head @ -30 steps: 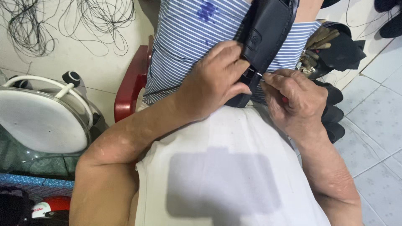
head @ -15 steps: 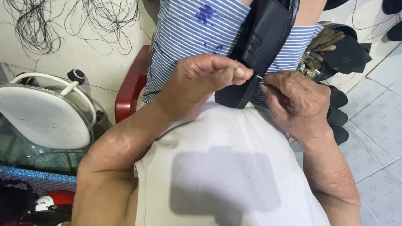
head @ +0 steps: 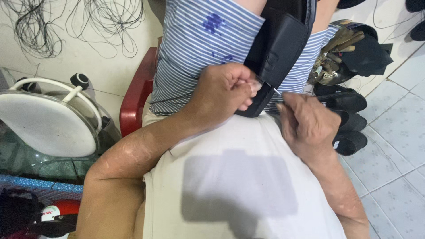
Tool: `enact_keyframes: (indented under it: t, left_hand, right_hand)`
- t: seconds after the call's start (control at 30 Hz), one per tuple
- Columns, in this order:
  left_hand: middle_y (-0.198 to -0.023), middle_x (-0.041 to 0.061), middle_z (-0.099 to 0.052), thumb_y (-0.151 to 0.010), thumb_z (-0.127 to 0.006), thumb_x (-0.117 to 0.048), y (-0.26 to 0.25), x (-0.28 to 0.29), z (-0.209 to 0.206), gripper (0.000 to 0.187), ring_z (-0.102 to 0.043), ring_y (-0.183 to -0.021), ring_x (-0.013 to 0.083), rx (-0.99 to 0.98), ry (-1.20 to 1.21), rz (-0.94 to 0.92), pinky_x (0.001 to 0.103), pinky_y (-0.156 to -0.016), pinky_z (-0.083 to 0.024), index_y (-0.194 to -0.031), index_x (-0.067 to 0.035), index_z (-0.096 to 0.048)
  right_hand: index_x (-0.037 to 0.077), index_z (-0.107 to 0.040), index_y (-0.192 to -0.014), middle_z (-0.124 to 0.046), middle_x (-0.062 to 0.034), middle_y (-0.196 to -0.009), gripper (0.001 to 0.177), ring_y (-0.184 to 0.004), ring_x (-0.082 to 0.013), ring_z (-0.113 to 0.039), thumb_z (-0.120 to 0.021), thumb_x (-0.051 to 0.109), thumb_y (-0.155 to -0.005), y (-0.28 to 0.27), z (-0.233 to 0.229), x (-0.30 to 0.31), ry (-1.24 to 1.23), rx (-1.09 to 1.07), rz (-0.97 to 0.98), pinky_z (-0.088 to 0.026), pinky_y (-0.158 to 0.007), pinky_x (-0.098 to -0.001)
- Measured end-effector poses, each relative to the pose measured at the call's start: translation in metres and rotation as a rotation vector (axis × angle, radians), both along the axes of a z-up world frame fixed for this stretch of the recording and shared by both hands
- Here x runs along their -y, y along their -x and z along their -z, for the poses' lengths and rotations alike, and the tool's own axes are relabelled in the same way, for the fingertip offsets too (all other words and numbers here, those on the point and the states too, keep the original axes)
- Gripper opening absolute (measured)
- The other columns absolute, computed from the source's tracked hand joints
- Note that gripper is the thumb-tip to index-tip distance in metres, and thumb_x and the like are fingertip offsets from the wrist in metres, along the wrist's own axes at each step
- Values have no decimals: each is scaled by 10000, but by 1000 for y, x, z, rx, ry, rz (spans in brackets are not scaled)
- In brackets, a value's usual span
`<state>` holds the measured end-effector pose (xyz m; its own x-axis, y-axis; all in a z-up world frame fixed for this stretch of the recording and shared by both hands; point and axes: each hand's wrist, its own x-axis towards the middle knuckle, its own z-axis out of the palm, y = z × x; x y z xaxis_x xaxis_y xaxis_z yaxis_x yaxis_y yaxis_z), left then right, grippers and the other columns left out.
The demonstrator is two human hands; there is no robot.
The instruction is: The person sews a black shoe using a needle and thread. They repeatedly push the needle through the shoe material and pull the thread to secure stitches, working on the shoe while seated.
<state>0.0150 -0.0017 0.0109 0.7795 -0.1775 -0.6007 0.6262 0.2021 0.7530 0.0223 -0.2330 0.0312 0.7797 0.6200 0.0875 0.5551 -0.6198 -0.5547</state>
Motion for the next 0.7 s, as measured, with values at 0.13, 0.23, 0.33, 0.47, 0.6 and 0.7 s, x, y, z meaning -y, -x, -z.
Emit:
enact_keyframes:
  t: [0.13,0.23,0.33,0.47,0.6,0.7]
  left_hand:
    - [-836,202,-737,-897,-616,3,-7,5,9,222,-756,-717,164,-41,140,-71,248,-628,-678,-1101,86,-640]
    - [-847,193,-729,-907,-612,-3,-7,6,9,228,-757,-729,164,-33,153,-80,249,-639,-687,-1119,80,-619]
    - [-838,188,-721,-908,-616,9,-2,3,2,226,-749,-718,159,-13,124,-144,242,-623,-685,-1117,93,-614]
    - [-776,160,-703,-904,-600,10,12,-2,1,189,-727,-667,145,11,15,-156,234,-590,-679,-1074,71,-654]
    - [-664,102,-657,-888,-662,-52,13,6,13,135,-693,-544,114,191,-119,-61,194,-451,-612,-975,40,-708]
    - [-553,20,-460,-896,-663,-121,12,10,23,115,-547,-508,100,395,-219,-42,262,-408,-439,-872,-36,-737]
  right_hand:
    - [-44,-771,-1039,-634,-169,-733,144,-543,-306,-598,-758,3,-904,21,-19,22,20,0,74,-486,-497,-398]
    - [-57,-756,-1048,-612,-169,-714,160,-524,-289,-565,-723,45,-929,32,-21,31,-76,-178,170,-452,-488,-379]
    - [-105,-729,-1066,-626,-219,-745,271,-563,-335,-586,-778,108,-905,30,-8,17,-184,-243,235,-462,-522,-407]
    - [-142,-724,-1063,-653,-222,-742,365,-592,-236,-591,-879,107,-845,23,19,7,-374,-304,321,-476,-569,-379]
    - [-94,-732,-940,-628,-144,-692,209,-612,-123,-515,-842,56,-844,11,30,-15,-555,-495,380,-475,-581,-336]
    - [-45,-679,-749,-559,-135,-566,182,-485,-190,-473,-830,53,-722,11,25,-19,-864,-819,299,-462,-543,-341]
